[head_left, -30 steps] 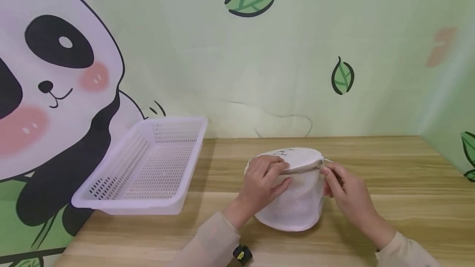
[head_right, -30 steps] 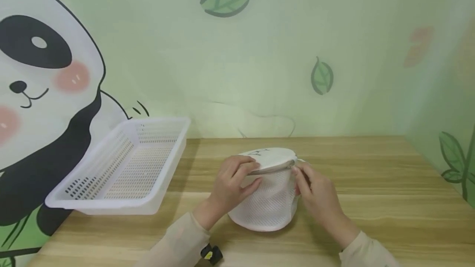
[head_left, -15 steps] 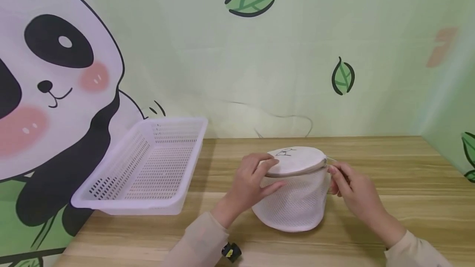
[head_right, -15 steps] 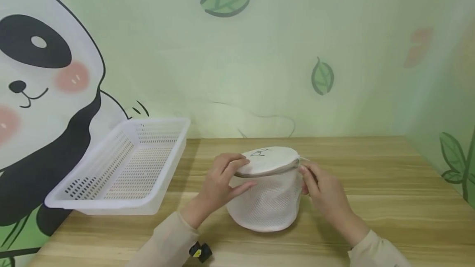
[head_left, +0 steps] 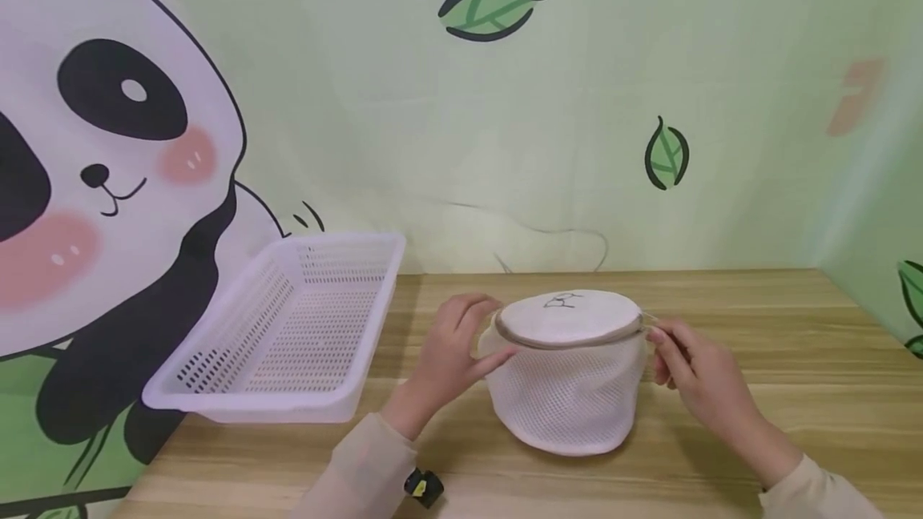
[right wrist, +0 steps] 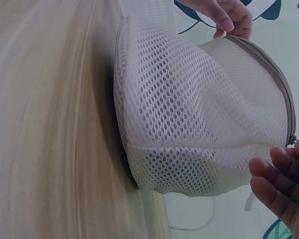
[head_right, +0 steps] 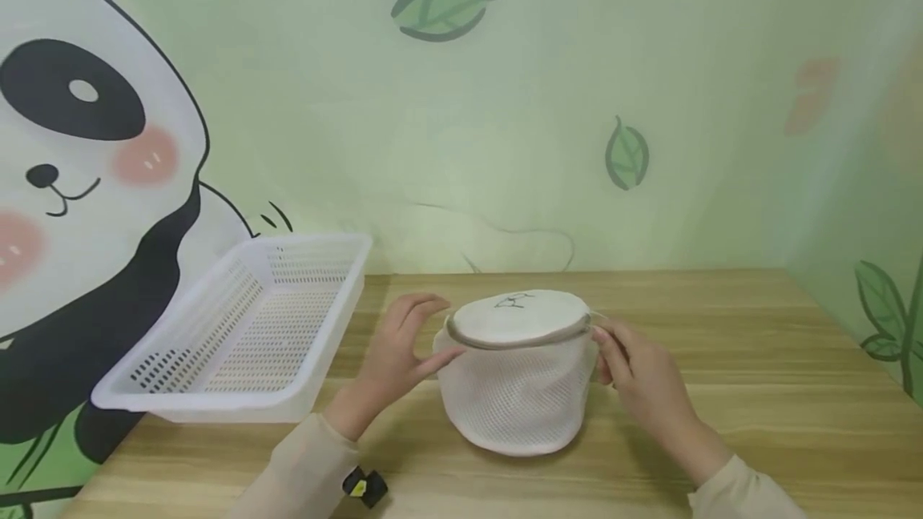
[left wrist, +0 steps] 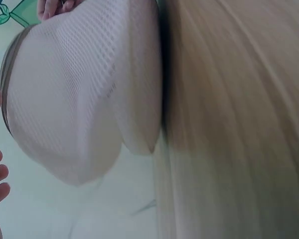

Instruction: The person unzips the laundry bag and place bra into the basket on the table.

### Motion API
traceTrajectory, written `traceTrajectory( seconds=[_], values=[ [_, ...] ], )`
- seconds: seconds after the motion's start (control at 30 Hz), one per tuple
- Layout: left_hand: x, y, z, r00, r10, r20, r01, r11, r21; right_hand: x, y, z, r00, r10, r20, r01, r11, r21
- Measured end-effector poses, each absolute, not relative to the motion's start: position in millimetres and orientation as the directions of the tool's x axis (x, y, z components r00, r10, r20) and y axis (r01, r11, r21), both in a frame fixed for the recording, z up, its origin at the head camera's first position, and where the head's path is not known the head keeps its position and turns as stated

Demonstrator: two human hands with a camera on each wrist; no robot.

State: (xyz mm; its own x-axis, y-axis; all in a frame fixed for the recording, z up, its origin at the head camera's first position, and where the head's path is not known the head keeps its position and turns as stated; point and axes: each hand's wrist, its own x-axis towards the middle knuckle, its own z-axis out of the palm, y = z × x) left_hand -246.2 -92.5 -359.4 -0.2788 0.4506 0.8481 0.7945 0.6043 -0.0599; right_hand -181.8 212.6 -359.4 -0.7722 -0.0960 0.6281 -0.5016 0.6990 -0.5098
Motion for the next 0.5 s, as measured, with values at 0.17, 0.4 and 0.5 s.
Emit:
traceTrajectory(
  seconds=[0.17, 0.4, 0.5],
  values=[
    [-249, -101, -367, -0.356, 0.417, 0.836, 0.769, 0.639, 0.008, -181, 213, -360, -0.782, -0.092, 0.616, -0.49, 0.702, -0.517],
    [-252, -106, -374, -0.504, 0.395, 0.768, 0.746, 0.647, 0.157, -181, 213, -357, -0.786, -0.086, 0.612, -0.481, 0.706, -0.519],
    [-252, -106, -378, -0.602, 0.369, 0.708, 0.719, 0.635, 0.281, -181, 213, -356, -0.785, -0.087, 0.613, -0.482, 0.707, -0.517]
  ],
)
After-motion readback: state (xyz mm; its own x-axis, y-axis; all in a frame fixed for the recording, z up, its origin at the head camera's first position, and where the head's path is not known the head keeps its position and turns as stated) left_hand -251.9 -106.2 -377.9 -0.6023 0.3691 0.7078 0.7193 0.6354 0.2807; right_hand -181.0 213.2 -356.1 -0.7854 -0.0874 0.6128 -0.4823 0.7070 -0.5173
